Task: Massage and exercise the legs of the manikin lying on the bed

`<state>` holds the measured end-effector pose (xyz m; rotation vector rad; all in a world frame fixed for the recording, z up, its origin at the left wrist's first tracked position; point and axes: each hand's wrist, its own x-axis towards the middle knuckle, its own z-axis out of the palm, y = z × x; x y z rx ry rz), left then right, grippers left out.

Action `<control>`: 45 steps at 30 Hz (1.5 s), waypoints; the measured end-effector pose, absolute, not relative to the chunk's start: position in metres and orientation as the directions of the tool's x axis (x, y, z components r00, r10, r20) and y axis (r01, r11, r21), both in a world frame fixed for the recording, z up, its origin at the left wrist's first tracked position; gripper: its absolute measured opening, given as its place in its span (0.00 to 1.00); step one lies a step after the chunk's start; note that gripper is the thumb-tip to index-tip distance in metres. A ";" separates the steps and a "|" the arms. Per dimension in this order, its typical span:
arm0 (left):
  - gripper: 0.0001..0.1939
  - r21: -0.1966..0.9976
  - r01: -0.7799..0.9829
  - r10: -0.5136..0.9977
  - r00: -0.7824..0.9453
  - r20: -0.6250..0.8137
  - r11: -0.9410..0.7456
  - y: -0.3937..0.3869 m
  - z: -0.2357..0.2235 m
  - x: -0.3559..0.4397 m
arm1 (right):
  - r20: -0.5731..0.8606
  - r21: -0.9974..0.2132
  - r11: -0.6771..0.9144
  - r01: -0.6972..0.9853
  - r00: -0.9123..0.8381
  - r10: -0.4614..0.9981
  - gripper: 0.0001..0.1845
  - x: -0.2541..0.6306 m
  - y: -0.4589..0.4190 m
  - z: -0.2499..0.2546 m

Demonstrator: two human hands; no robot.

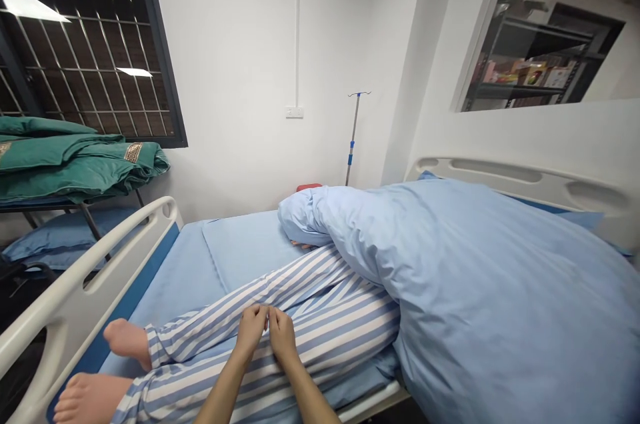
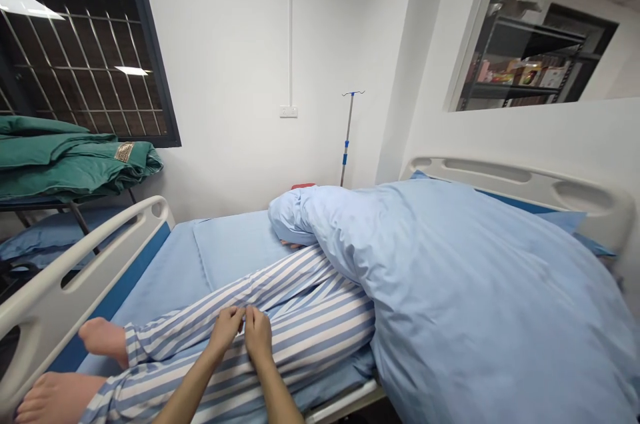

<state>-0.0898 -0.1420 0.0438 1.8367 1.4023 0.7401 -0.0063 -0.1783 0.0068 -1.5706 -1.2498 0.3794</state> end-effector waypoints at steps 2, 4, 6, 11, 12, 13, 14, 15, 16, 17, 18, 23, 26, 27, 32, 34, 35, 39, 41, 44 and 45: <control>0.19 0.848 0.499 0.968 0.245 0.057 -0.177 -0.142 0.056 -0.082 | 0.335 -0.874 0.123 0.470 0.398 0.854 0.25 -0.005 -0.178 0.008; 0.19 0.907 0.387 0.976 0.194 0.096 -0.166 -0.143 0.065 -0.074 | 0.340 -0.889 0.153 0.433 0.399 0.851 0.24 -0.005 -0.178 0.009; 0.18 0.948 0.281 0.987 0.102 0.123 -0.147 -0.146 0.064 -0.068 | 0.345 -0.901 0.176 0.397 0.408 0.845 0.23 -0.004 -0.178 0.009; 0.15 0.819 0.548 0.984 0.050 0.173 -0.172 -0.163 0.024 -0.068 | 0.316 -0.925 0.159 0.344 0.467 0.826 0.22 -0.002 -0.176 0.003; 0.14 0.760 0.625 0.982 0.067 0.175 -0.178 -0.166 0.016 -0.069 | 0.306 -0.929 0.148 0.339 0.482 0.821 0.22 -0.002 -0.175 0.001; 0.14 0.709 0.683 0.983 0.077 0.169 -0.176 -0.168 0.010 -0.070 | 0.298 -0.932 0.137 0.337 0.494 0.817 0.21 -0.001 -0.175 0.000; 0.15 0.670 0.723 0.984 0.082 0.161 -0.170 -0.169 0.005 -0.071 | 0.296 -0.932 0.131 0.337 0.502 0.813 0.21 -0.001 -0.175 -0.001; 0.15 0.644 0.747 0.984 0.085 0.154 -0.165 -0.169 0.003 -0.071 | 0.298 -0.931 0.131 0.340 0.505 0.810 0.21 -0.001 -0.175 -0.001; 0.16 0.626 0.762 0.984 0.093 0.150 -0.167 -0.169 0.001 -0.072 | 0.303 -0.929 0.133 0.344 0.505 0.808 0.20 -0.001 -0.175 -0.002; 0.16 0.612 0.772 0.983 0.098 0.152 -0.172 -0.169 0.001 -0.072 | 0.308 -0.927 0.137 0.349 0.503 0.807 0.20 -0.001 -0.175 -0.002; 0.17 0.599 0.781 0.982 0.100 0.158 -0.175 -0.169 0.000 -0.072 | 0.315 -0.924 0.141 0.354 0.500 0.807 0.20 -0.001 -0.175 -0.002; 0.18 0.491 0.847 0.973 0.118 0.199 -0.203 -0.167 -0.007 -0.071 | 0.335 -0.909 0.153 0.387 0.465 0.819 0.19 0.001 -0.175 -0.005; 0.18 0.420 0.880 0.970 0.154 0.190 -0.222 -0.167 -0.010 -0.071 | 0.331 -0.890 0.128 0.437 0.427 0.841 0.21 0.003 -0.177 -0.005; 0.18 0.407 0.885 0.970 0.165 0.181 -0.227 -0.167 -0.009 -0.072 | 0.333 -0.874 0.113 0.472 0.413 0.848 0.21 0.005 -0.178 -0.005; 0.17 0.433 0.870 0.971 0.185 0.152 -0.234 -0.173 0.003 -0.070 | 0.385 -0.571 0.006 0.821 0.261 0.885 0.21 0.023 -0.191 0.001; 0.17 0.439 0.870 0.973 0.177 0.150 -0.225 -0.176 0.008 -0.068 | 0.374 -0.393 -0.022 0.919 0.182 0.909 0.20 0.036 -0.196 0.008; 0.16 0.435 0.872 0.973 0.174 0.150 -0.223 -0.177 0.010 -0.067 | 0.365 -0.332 -0.027 0.943 0.155 0.918 0.20 0.043 -0.198 0.013; 0.15 0.412 0.886 0.975 0.164 0.149 -0.213 -0.180 0.015 -0.064 | 0.411 -0.329 0.015 0.944 0.129 0.903 0.22 0.062 -0.198 0.040; 0.15 0.402 0.892 0.976 0.154 0.154 -0.204 -0.180 0.016 -0.063 | 0.459 -0.437 0.067 0.897 0.158 0.874 0.24 0.066 -0.195 0.049; 0.16 0.389 0.900 0.975 0.142 0.172 -0.199 -0.181 0.017 -0.062 | 0.472 -0.602 0.099 0.793 0.253 0.845 0.25 0.065 -0.192 0.045; 0.16 0.385 0.902 0.975 0.136 0.174 -0.195 -0.181 0.017 -0.062 | 0.460 -0.622 0.082 0.779 0.278 0.843 0.25 0.063 -0.193 0.039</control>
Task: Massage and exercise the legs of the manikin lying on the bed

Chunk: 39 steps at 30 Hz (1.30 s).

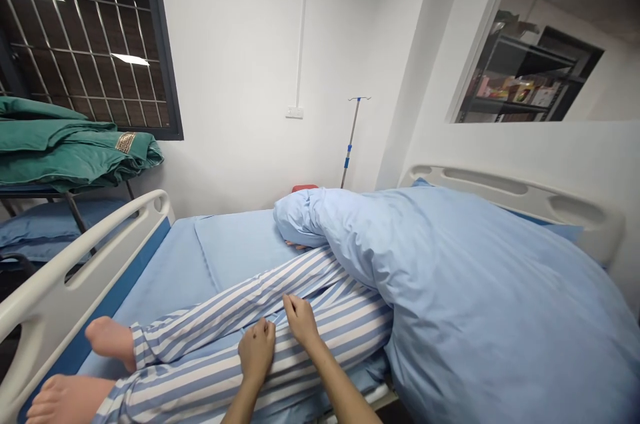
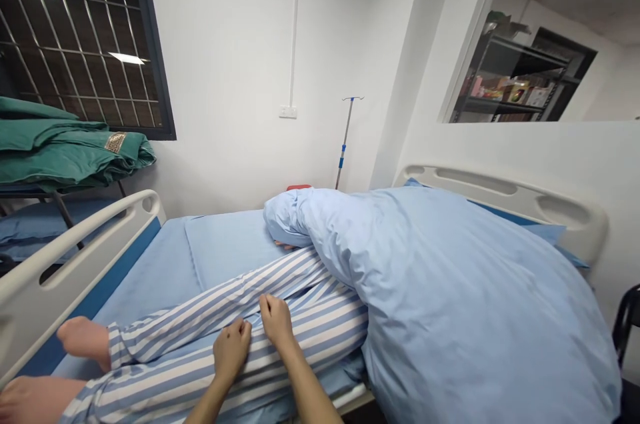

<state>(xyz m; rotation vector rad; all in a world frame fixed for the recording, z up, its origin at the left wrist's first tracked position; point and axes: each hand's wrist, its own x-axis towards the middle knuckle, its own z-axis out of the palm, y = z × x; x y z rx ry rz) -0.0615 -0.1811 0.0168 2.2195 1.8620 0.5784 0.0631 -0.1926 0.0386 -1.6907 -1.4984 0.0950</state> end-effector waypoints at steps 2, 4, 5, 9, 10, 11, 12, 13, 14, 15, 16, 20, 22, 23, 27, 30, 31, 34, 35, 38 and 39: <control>0.16 0.374 0.908 0.976 0.128 0.177 -0.187 -0.181 0.017 -0.060 | 0.432 -0.603 0.026 0.797 0.299 0.851 0.23 0.060 -0.195 0.023; 0.16 0.367 0.911 0.976 0.131 0.176 -0.188 -0.182 0.017 -0.059 | 0.410 -0.564 -0.028 0.825 0.309 0.858 0.22 0.059 -0.197 0.011; 0.15 0.368 0.911 0.976 0.132 0.172 -0.188 -0.183 0.017 -0.058 | 0.403 -0.560 -0.044 0.827 0.318 0.858 0.22 0.059 -0.198 0.008; 0.15 0.396 0.902 0.980 0.119 0.161 -0.174 -0.186 0.018 -0.059 | 0.393 -0.628 -0.039 0.777 0.360 0.846 0.23 0.065 -0.198 0.008; 0.15 0.412 0.895 0.981 0.115 0.154 -0.169 -0.185 0.019 -0.059 | 0.393 -0.647 -0.030 0.762 0.367 0.843 0.23 0.066 -0.197 0.009; 0.15 0.443 0.883 0.984 0.106 0.142 -0.159 -0.185 0.020 -0.059 | 0.393 -0.666 -0.022 0.745 0.376 0.839 0.24 0.067 -0.196 0.010; 0.14 0.499 0.855 0.989 0.092 0.120 -0.140 -0.183 0.023 -0.058 | 0.393 -0.686 -0.013 0.728 0.385 0.835 0.24 0.068 -0.195 0.010; 0.14 0.571 0.812 0.992 0.080 0.094 -0.120 -0.181 0.026 -0.056 | 0.394 -0.707 -0.003 0.707 0.398 0.828 0.24 0.069 -0.195 0.010; 0.13 0.644 0.758 0.995 0.072 0.073 -0.102 -0.178 0.030 -0.053 | 0.398 -0.731 0.010 0.682 0.414 0.819 0.24 0.069 -0.194 0.010; 0.14 0.708 0.700 0.996 0.072 0.061 -0.094 -0.175 0.035 -0.048 | 0.404 -0.756 0.029 0.654 0.431 0.807 0.24 0.070 -0.193 0.009; 0.14 0.755 0.647 0.995 0.081 0.064 -0.101 -0.172 0.041 -0.042 | 0.409 -0.780 0.051 0.623 0.447 0.796 0.24 0.071 -0.192 0.008; 0.15 0.826 0.532 0.982 0.122 0.144 -0.187 -0.167 0.070 -0.009 | 0.407 -0.852 0.130 0.507 0.486 0.774 0.24 0.077 -0.190 0.005; 0.15 0.851 0.485 0.980 0.102 0.174 -0.201 -0.168 0.081 0.006 | 0.400 -0.868 0.149 0.474 0.488 0.776 0.24 0.079 -0.191 0.004; 0.15 0.861 0.467 0.979 0.083 0.184 -0.202 -0.169 0.084 0.011 | 0.398 -0.873 0.156 0.463 0.489 0.776 0.24 0.080 -0.191 0.004; 0.14 0.877 0.442 0.979 0.015 0.204 -0.189 -0.174 0.076 0.014 | 0.384 -0.891 0.163 0.424 0.513 0.768 0.23 0.080 -0.193 0.006; 0.14 0.844 0.514 0.985 0.007 0.174 -0.153 -0.179 0.047 0.004 | 0.371 -0.899 0.153 0.411 0.527 0.764 0.23 0.079 -0.194 0.007; 0.13 0.802 0.580 0.987 0.021 0.160 -0.143 -0.180 0.037 0.001 | 0.366 -0.900 0.144 0.412 0.532 0.763 0.23 0.078 -0.194 0.007; 0.14 0.659 0.740 0.990 0.075 0.116 -0.133 -0.182 0.013 -0.002 | 0.349 -0.899 0.111 0.423 0.541 0.765 0.23 0.077 -0.195 0.007; 0.14 0.627 0.767 0.990 0.092 0.105 -0.138 -0.182 0.009 -0.002 | 0.346 -0.898 0.103 0.429 0.539 0.768 0.23 0.076 -0.196 0.007; 0.15 0.563 0.812 0.988 0.129 0.084 -0.155 -0.182 0.008 -0.001 | 0.356 -0.889 0.106 0.445 0.528 0.771 0.22 0.075 -0.196 0.008; 0.15 0.547 0.822 0.987 0.139 0.082 -0.161 -0.182 0.009 -0.001 | 0.364 -0.886 0.112 0.450 0.527 0.768 0.22 0.074 -0.197 0.007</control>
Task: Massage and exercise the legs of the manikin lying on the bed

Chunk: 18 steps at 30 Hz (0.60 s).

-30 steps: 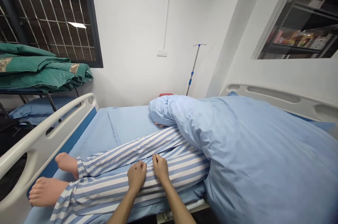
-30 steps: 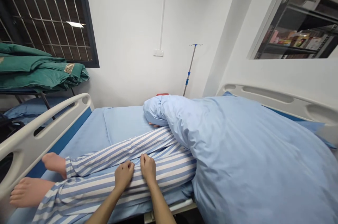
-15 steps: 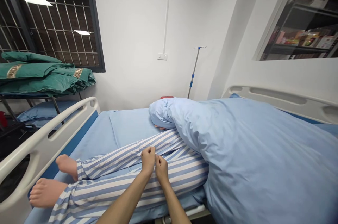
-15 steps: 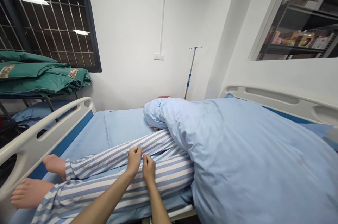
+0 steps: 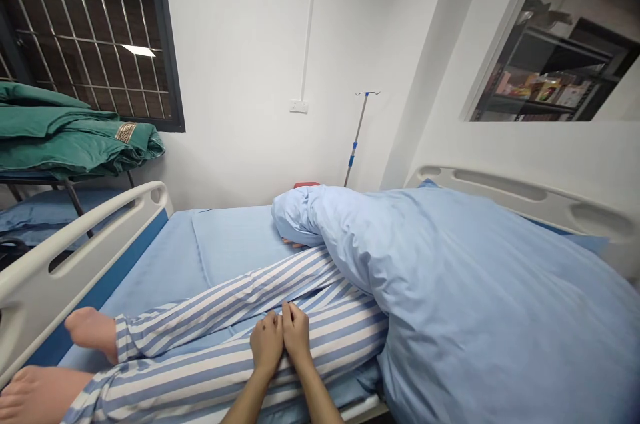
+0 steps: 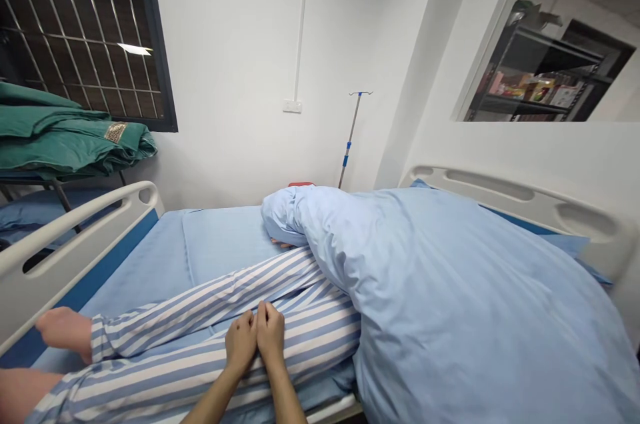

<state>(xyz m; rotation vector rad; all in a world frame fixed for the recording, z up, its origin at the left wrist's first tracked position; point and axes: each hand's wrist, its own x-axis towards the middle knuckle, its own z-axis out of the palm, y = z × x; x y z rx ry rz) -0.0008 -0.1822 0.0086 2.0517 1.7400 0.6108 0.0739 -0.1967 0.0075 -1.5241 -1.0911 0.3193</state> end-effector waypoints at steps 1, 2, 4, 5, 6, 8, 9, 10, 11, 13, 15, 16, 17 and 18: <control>0.15 0.531 0.831 0.986 0.145 0.078 -0.165 -0.183 0.010 -0.001 | 0.373 -0.883 0.119 0.455 0.525 0.764 0.22 0.073 -0.197 0.007; 0.15 0.517 0.840 0.986 0.148 0.072 -0.164 -0.183 0.011 -0.002 | 0.381 -0.880 0.125 0.458 0.524 0.762 0.22 0.073 -0.197 0.007; 0.17 0.495 0.855 0.987 0.148 0.056 -0.156 -0.184 0.013 -0.003 | 0.387 -0.878 0.132 0.459 0.520 0.761 0.22 0.073 -0.195 0.006; 0.17 0.485 0.861 0.987 0.150 0.050 -0.156 -0.185 0.014 -0.003 | 0.385 -0.880 0.134 0.456 0.518 0.764 0.22 0.073 -0.194 0.005; 0.18 0.476 0.865 0.987 0.155 0.048 -0.158 -0.186 0.015 -0.003 | 0.377 -0.884 0.136 0.448 0.510 0.773 0.22 0.075 -0.192 0.005; 0.18 0.456 0.871 0.983 0.176 0.060 -0.184 -0.188 0.017 -0.003 | 0.331 -0.898 0.118 0.425 0.472 0.817 0.22 0.080 -0.188 0.008; 0.18 0.445 0.872 0.979 0.192 0.069 -0.203 -0.189 0.018 -0.003 | 0.301 -0.903 0.102 0.416 0.445 0.843 0.21 0.083 -0.187 0.011; 0.18 0.437 0.872 0.976 0.205 0.078 -0.218 -0.190 0.019 -0.002 | 0.272 -0.907 0.086 0.413 0.417 0.867 0.21 0.086 -0.186 0.015; 0.17 0.434 0.871 0.973 0.214 0.084 -0.229 -0.190 0.020 -0.002 | 0.250 -0.907 0.073 0.415 0.391 0.886 0.21 0.089 -0.186 0.021; 0.17 0.435 0.869 0.971 0.220 0.088 -0.237 -0.191 0.021 -0.001 | 0.248 -0.895 0.071 0.440 0.360 0.899 0.20 0.093 -0.186 0.036; 0.17 0.436 0.868 0.971 0.220 0.096 -0.240 -0.191 0.021 -0.001 | 0.290 -0.867 0.097 0.489 0.337 0.896 0.20 0.096 -0.188 0.054; 0.17 0.432 0.868 0.969 0.223 0.102 -0.245 -0.191 0.021 -0.001 | 0.320 -0.846 0.114 0.520 0.326 0.890 0.20 0.097 -0.188 0.062; 0.16 0.426 0.869 0.968 0.227 0.105 -0.250 -0.191 0.021 -0.001 | 0.352 -0.822 0.130 0.554 0.316 0.881 0.20 0.098 -0.189 0.068; 0.16 0.420 0.872 0.967 0.228 0.109 -0.253 -0.190 0.020 0.000 | 0.382 -0.798 0.143 0.586 0.308 0.871 0.20 0.099 -0.189 0.071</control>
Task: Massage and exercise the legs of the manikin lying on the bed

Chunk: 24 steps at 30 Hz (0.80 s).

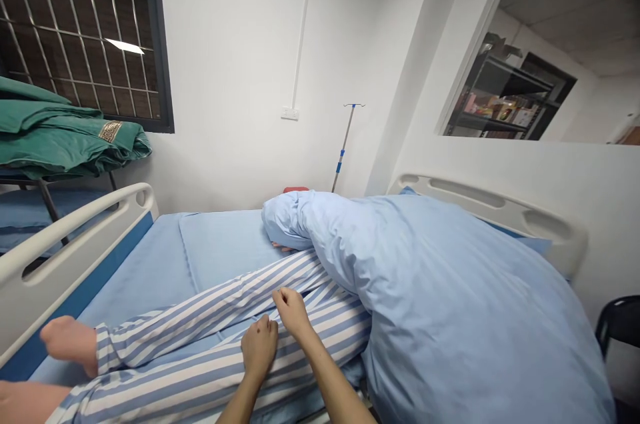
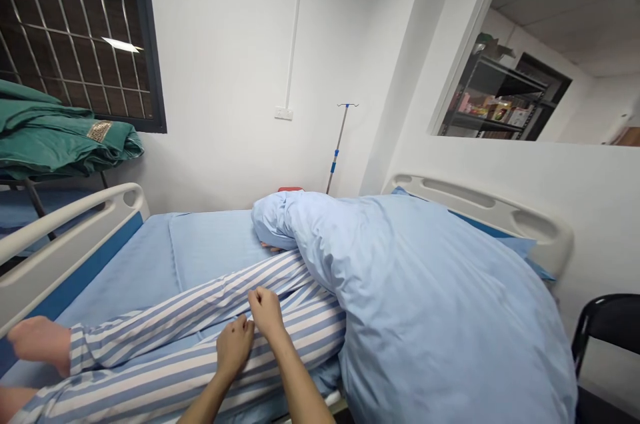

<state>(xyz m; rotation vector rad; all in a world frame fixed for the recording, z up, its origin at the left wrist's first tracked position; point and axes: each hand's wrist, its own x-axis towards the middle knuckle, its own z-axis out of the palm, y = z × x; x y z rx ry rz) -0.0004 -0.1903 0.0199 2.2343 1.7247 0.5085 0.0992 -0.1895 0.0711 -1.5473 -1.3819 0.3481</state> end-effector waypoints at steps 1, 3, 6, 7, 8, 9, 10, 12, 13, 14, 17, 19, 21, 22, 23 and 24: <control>0.16 0.414 0.874 0.967 0.228 0.112 -0.254 -0.190 0.019 0.000 | 0.405 -0.776 0.149 0.613 0.304 0.862 0.20 0.101 -0.190 0.071; 0.16 0.401 0.880 0.967 0.221 0.127 -0.254 -0.189 0.016 0.000 | 0.424 -0.743 0.131 0.656 0.310 0.851 0.20 0.106 -0.192 0.062; 0.16 0.388 0.882 0.962 0.214 0.172 -0.266 -0.188 0.011 0.002 | 0.409 -0.674 0.040 0.738 0.328 0.852 0.19 0.112 -0.197 0.034; 0.15 0.384 0.882 0.959 0.215 0.183 -0.272 -0.188 0.010 0.002 | 0.404 -0.638 -0.001 0.770 0.336 0.851 0.18 0.113 -0.199 0.024; 0.15 0.382 0.883 0.958 0.216 0.188 -0.274 -0.188 0.009 0.002 | 0.399 -0.603 -0.040 0.797 0.345 0.850 0.17 0.113 -0.200 0.017; 0.15 0.379 0.884 0.958 0.216 0.186 -0.273 -0.187 0.008 0.003 | 0.394 -0.573 -0.075 0.816 0.354 0.848 0.16 0.113 -0.201 0.012; 0.15 0.376 0.886 0.960 0.214 0.183 -0.270 -0.187 0.008 0.003 | 0.388 -0.555 -0.102 0.826 0.365 0.846 0.16 0.113 -0.202 0.009; 0.14 0.376 0.890 0.963 0.207 0.173 -0.258 -0.187 0.009 0.004 | 0.378 -0.547 -0.132 0.826 0.384 0.842 0.17 0.113 -0.202 0.010; 0.14 0.381 0.889 0.965 0.203 0.167 -0.253 -0.187 0.010 0.005 | 0.374 -0.553 -0.137 0.822 0.392 0.840 0.18 0.114 -0.201 0.012; 0.15 0.388 0.887 0.966 0.200 0.162 -0.249 -0.186 0.011 0.005 | 0.373 -0.561 -0.139 0.816 0.400 0.837 0.18 0.114 -0.201 0.014; 0.14 0.422 0.880 0.975 0.181 0.127 -0.219 -0.185 0.011 0.005 | 0.375 -0.600 -0.133 0.789 0.425 0.824 0.19 0.116 -0.200 0.018; 0.14 0.459 0.868 0.982 0.168 0.087 -0.189 -0.183 0.012 0.004 | 0.382 -0.627 -0.118 0.770 0.436 0.815 0.19 0.117 -0.200 0.018; 0.13 0.504 0.843 0.982 0.179 0.064 -0.186 -0.181 0.015 0.003 | 0.392 -0.652 -0.095 0.753 0.441 0.807 0.19 0.117 -0.201 0.016; 0.13 0.529 0.824 0.978 0.195 0.068 -0.202 -0.179 0.018 0.003 | 0.396 -0.664 -0.081 0.743 0.443 0.804 0.19 0.117 -0.201 0.016; 0.12 0.557 0.800 0.973 0.215 0.083 -0.224 -0.178 0.022 0.003 | 0.400 -0.678 -0.067 0.732 0.445 0.801 0.19 0.117 -0.201 0.015; 0.12 0.597 0.763 0.968 0.227 0.110 -0.247 -0.176 0.028 0.005 | 0.405 -0.693 -0.052 0.719 0.448 0.797 0.19 0.118 -0.200 0.015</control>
